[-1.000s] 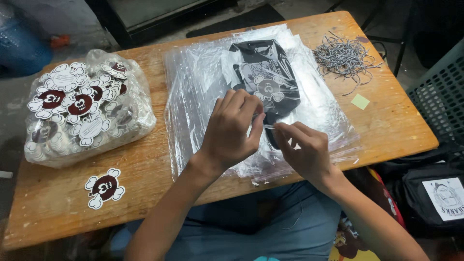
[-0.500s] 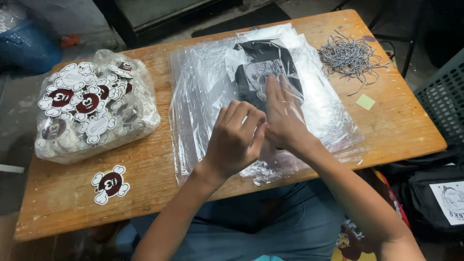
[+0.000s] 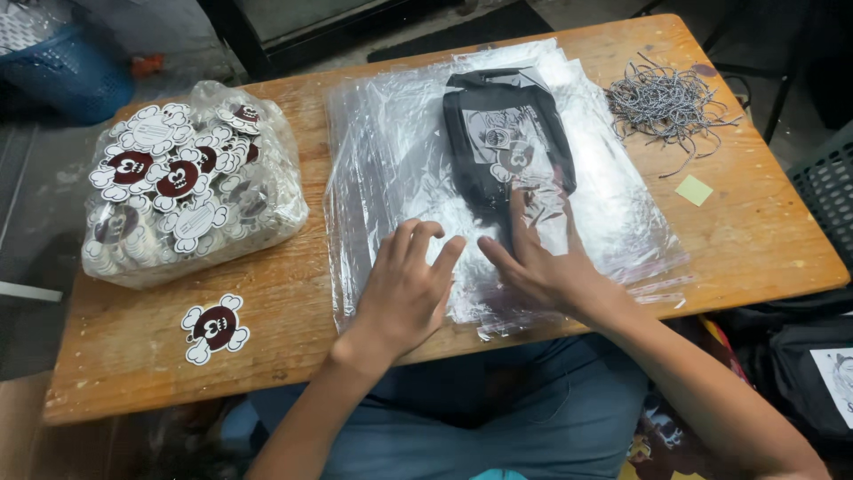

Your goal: The person assembles keychains by attaching a metal chain to a skull-shaped tag and then securing the tag onto a black fabric pouch. They repeat this process for multiple pouches, handling the chains and tags by hand.

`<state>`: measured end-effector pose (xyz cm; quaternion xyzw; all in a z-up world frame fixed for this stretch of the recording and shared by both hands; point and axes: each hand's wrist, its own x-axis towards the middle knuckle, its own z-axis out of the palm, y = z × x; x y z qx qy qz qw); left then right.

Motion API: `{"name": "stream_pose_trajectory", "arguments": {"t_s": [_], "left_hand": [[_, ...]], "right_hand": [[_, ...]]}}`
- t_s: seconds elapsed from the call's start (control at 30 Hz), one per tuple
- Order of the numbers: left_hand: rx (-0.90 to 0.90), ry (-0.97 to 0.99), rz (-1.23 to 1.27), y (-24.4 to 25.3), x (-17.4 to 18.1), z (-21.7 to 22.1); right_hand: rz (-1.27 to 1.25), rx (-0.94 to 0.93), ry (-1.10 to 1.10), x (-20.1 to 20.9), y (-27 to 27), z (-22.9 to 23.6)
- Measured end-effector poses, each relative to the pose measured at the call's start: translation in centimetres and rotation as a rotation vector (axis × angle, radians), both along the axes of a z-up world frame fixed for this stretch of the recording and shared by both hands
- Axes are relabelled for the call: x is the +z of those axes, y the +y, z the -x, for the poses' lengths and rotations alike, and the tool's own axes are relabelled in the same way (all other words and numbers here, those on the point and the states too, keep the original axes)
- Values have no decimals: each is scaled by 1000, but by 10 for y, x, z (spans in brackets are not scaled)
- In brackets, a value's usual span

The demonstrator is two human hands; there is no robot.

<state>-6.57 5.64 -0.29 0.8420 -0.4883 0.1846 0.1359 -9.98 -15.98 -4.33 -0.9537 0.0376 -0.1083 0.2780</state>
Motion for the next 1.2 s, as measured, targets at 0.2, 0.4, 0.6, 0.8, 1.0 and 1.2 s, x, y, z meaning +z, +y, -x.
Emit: {"name": "stream_pose_trajectory", "arguments": {"t_s": [0.2, 0.4, 0.6, 0.8, 1.0, 1.2], "left_hand": [[77, 154, -75, 25, -2, -1], [-108, 427, 85, 45, 16, -9], [-181, 232, -5, 53, -11, -39], [-396, 329, 167, 48, -13, -41], [-352, 601, 259, 52, -15, -39], [-1, 1041, 367, 47, 10, -33]], "right_hand": [[301, 158, 60, 46, -14, 73], [141, 138, -488, 17, -85, 105], [352, 401, -391, 21, -143, 57], [88, 587, -395, 30, -133, 42], [-123, 515, -464, 35, -133, 45], [-456, 271, -75, 31, -134, 41]]}}
